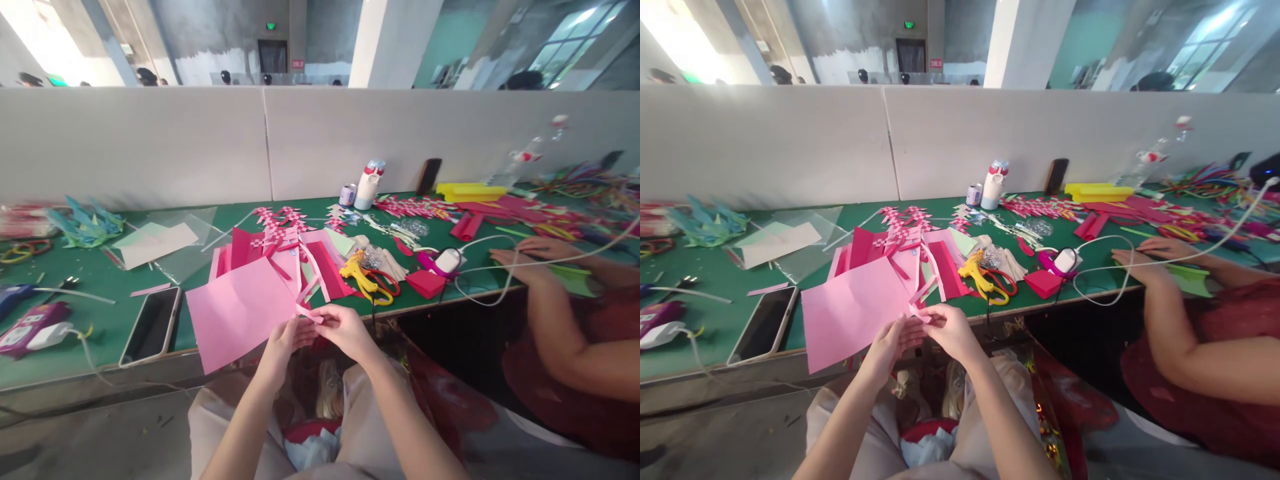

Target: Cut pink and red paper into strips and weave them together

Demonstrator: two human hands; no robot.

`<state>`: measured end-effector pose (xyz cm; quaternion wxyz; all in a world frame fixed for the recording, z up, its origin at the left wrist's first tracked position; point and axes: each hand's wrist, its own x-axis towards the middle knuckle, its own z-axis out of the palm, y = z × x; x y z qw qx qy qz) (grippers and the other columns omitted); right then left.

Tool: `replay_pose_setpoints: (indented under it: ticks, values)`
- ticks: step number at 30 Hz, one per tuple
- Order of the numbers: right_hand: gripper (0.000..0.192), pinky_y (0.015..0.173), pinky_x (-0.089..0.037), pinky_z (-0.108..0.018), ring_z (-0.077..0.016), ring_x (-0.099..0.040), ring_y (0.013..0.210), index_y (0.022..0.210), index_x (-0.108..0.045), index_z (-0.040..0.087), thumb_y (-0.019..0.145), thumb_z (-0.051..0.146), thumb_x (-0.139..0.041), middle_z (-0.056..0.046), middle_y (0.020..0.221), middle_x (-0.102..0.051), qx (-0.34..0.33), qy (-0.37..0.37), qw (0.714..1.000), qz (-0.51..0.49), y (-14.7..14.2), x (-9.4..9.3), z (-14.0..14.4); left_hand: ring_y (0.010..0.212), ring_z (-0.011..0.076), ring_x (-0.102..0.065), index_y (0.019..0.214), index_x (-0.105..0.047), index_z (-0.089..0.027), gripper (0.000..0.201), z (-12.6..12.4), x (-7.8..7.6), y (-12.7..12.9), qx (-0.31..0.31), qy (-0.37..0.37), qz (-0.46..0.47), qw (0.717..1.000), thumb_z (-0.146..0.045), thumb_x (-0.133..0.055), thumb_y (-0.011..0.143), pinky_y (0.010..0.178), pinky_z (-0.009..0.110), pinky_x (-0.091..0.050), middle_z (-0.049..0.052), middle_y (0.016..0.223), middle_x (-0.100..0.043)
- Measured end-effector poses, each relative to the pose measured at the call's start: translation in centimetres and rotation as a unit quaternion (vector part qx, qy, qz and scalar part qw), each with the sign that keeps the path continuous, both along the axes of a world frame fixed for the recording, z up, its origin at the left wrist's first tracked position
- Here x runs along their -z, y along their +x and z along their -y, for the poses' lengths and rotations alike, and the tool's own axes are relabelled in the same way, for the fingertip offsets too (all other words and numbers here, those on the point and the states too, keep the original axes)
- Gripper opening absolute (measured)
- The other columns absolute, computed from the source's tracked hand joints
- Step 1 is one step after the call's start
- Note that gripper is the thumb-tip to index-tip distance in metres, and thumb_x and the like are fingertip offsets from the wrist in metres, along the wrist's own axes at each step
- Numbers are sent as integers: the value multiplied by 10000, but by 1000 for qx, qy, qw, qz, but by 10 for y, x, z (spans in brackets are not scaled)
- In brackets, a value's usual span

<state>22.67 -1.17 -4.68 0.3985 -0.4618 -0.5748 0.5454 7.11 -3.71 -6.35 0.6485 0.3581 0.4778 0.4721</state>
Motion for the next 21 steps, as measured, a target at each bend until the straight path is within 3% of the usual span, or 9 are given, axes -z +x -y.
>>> replay_pose_setpoints:
  ticks: [3, 6, 12, 15, 17, 21]
  values:
    - [203, 767, -528, -290, -171, -656, 797, 905, -707, 132, 748, 241, -639, -67, 874, -708, -30, 2, 999, 35, 6, -7, 8, 847, 220, -702, 922, -680, -92, 409, -10, -3, 3, -47, -39, 84, 995, -476, -597, 806, 777, 311, -545, 157, 899, -737]
    - [177, 652, -494, -250, -136, -610, 677, 856, -720, 142, 800, 273, -617, -43, 774, -679, -66, 2, 995, 75, 13, -15, 16, 881, 238, -701, 951, -671, -94, 391, -17, -9, -1, -76, -32, 88, 993, -444, -635, 779, 765, 316, -547, 164, 915, -735]
    - [115, 681, -441, -235, -130, -587, 744, 797, -760, 195, 779, 284, -690, -26, 824, -634, -197, 69, 964, 165, 22, -38, 28, 860, 219, -705, 974, -646, -97, 369, -23, -19, -15, -131, -3, 65, 989, -389, -674, 751, 811, 323, -533, 138, 878, -740]
    - [119, 660, -435, -228, -125, -584, 728, 799, -767, 196, 763, 295, -711, -28, 835, -649, -239, 71, 956, 155, 19, -47, 30, 809, 200, -704, 1019, -637, -100, 410, -20, -24, -20, -129, 5, 34, 991, -396, -692, 741, 787, 309, -533, 120, 849, -742]
    - [128, 671, -449, -230, -133, -601, 736, 811, -765, 189, 779, 288, -690, -32, 819, -668, -221, 56, 966, 119, 12, -49, 29, 775, 204, -699, 1032, -644, -93, 456, -16, -26, -22, -110, 8, 15, 994, -413, -719, 716, 757, 308, -535, 113, 826, -741]
    - [165, 720, -483, -238, -148, -636, 789, 914, -734, 189, 771, 231, -665, -27, 833, -691, -98, 38, 993, 55, -7, -48, 22, 783, 207, -682, 1032, -674, -117, 442, -5, -29, -26, -10, 62, -91, 994, -470, -652, 768, 737, 295, -525, 74, 831, -739]
